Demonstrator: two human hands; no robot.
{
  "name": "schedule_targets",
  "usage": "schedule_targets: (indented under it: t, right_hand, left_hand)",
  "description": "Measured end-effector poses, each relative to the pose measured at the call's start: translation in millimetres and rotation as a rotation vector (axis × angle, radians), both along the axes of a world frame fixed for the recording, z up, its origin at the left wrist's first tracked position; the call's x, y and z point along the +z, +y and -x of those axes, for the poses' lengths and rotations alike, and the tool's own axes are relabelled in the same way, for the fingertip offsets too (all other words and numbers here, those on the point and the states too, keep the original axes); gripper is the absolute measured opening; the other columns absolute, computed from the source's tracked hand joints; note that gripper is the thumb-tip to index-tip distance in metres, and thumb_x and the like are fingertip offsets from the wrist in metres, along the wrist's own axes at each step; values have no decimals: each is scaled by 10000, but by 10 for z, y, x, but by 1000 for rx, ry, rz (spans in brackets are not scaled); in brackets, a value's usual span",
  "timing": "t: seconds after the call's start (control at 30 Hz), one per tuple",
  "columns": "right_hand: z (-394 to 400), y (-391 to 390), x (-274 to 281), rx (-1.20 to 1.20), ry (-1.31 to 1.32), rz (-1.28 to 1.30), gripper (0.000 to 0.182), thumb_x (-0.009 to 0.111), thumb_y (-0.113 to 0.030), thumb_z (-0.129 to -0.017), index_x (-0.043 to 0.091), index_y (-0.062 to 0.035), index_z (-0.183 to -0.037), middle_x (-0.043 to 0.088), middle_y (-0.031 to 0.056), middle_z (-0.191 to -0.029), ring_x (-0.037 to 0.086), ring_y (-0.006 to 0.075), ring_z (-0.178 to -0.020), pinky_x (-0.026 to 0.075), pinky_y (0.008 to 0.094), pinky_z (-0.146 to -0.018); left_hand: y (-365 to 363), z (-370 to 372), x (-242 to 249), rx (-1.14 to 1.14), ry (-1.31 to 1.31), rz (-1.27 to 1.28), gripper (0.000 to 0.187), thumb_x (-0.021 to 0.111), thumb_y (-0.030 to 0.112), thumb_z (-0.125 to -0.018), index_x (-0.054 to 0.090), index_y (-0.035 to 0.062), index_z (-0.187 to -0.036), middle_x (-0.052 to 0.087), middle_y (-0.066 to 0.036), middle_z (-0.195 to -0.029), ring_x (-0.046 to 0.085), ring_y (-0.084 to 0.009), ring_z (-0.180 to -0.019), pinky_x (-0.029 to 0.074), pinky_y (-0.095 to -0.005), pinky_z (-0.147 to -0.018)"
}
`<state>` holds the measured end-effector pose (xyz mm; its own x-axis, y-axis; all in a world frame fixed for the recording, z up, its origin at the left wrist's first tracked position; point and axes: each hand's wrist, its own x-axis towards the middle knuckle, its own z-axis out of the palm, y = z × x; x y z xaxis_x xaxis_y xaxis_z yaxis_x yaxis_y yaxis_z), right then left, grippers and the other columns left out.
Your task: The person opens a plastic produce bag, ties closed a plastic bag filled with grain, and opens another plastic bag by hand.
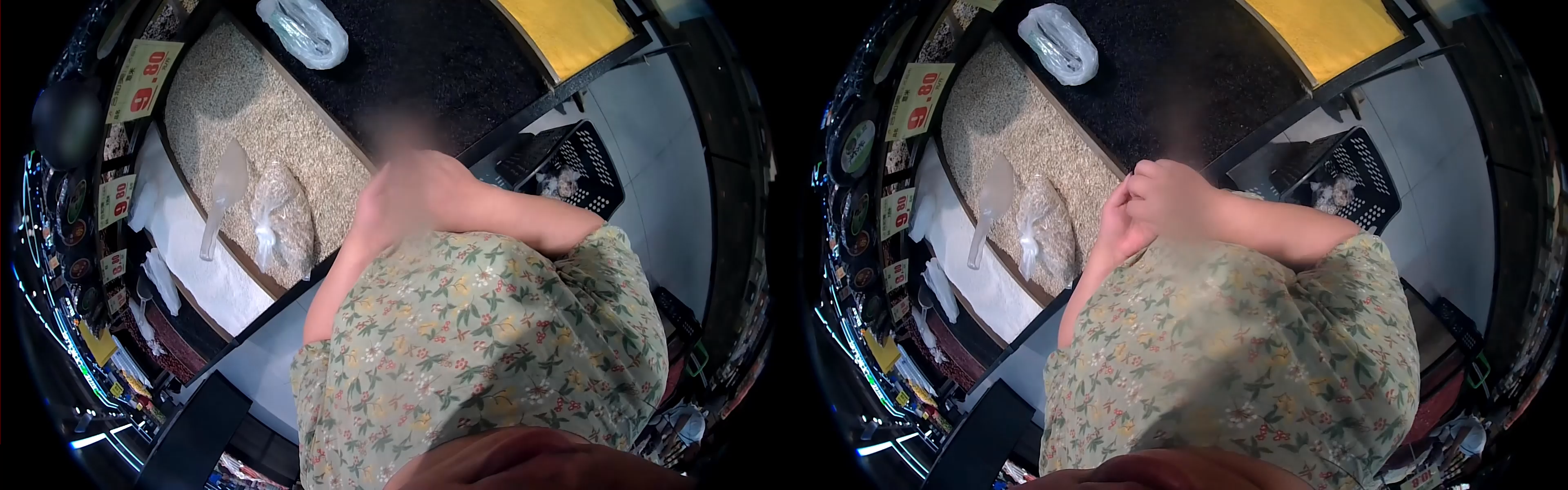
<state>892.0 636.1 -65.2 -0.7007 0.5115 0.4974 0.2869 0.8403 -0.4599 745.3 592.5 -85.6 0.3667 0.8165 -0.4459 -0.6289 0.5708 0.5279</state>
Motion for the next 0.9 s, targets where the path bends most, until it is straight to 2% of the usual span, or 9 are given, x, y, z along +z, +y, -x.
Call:
schedule_targets:
  t: [0.1, 0.13, 0.2, 0.23, 0.3, 0.37, 0.4, 0.5, 0.9]
  right_hand:
    - [-4, -19, -30, 32, -67, 16, 86, 566, -201, -667, 582, -126, -707, 530, -4, -775, 505, 216, -829, 450, 323, -699]
    - [-25, -16, -7, 31, -69, 18, 86, 566, -201, -667, 582, -126, -707, 530, -4, -775, 505, 216, -829, 450, 323, -699]
    - [-125, 47, 90, 74, 179, 12, 104, 600, -184, -662, 599, -105, -729, 553, 14, -779, 521, 229, -812, 453, 335, -680]
    - [-205, 102, 140, 75, 176, 11, 104, 600, -184, -662, 599, -105, -729, 553, 14, -779, 521, 229, -812, 453, 335, -680]
    - [-443, 255, 159, -118, 232, 168, 113, 638, -154, -668, 612, -81, -752, 568, 41, -763, 538, 248, -784, 461, 348, -668]
    - [-739, 441, 38, -316, 103, 248, 95, 662, -78, -689, 627, -41, -769, 589, 85, -770, 557, 255, -747, 464, 342, -652]
    - [-887, 522, -70, -411, -5, 240, 81, 651, -104, -696, 627, -61, -761, 583, 73, -762, 556, 255, -772, 469, 349, -668]
    - [-1195, 652, -362, -582, -263, 211, 60, 646, -86, -705, 633, -63, -758, 570, 65, -736, 550, 246, -780, 467, 345, -675]
    - [-1065, 626, -715, -722, -391, 218, 96, 631, -188, -698, 641, -99, -733, 592, 50, -782, 566, 244, -847, 502, 370, -702]
  left_hand:
    - [-2, 10, 34, 2, -43, 48, 372, 295, 320, -965, 484, 47, -1131, 537, -135, -1142, 540, -261, -1048, 448, -404, -886]
    - [9, -11, 132, 10, -178, 118, 369, 294, 314, -965, 482, 40, -1126, 544, -133, -1132, 542, -262, -1043, 442, -399, -895]
    - [21, -26, 166, 18, -316, 186, 367, 292, 308, -965, 479, 34, -1121, 551, -131, -1121, 544, -262, -1037, 436, -395, -904]
    - [31, -20, 149, -21, -419, 118, 380, 315, 299, -959, 474, 19, -1161, 539, -122, -1155, 533, -244, -1058, 431, -380, -905]
    - [29, 8, 107, -61, -522, 47, 401, 338, 290, -952, 469, 4, -1200, 528, -113, -1189, 522, -226, -1079, 427, -365, -906]
    - [-3, 73, 36, -8, -333, 139, 436, 335, 331, -949, 459, 16, -1224, 509, -117, -1231, 507, -254, -1113, 416, -405, -917]
    - [-4, 116, -62, -12, -565, 136, 448, 306, 315, -959, 466, 0, -1234, 486, -196, -1264, 469, -319, -1173, 373, -460, -975]
    - [-7, 137, -54, -6, -519, 132, 446, 305, 311, -959, 465, -4, -1230, 491, -194, -1259, 472, -316, -1172, 384, -457, -969]
    - [-23, 130, -26, -3, -543, 148, 447, 319, 300, -956, 453, -27, -1230, 489, -211, -1253, 474, -324, -1168, 389, -456, -968]
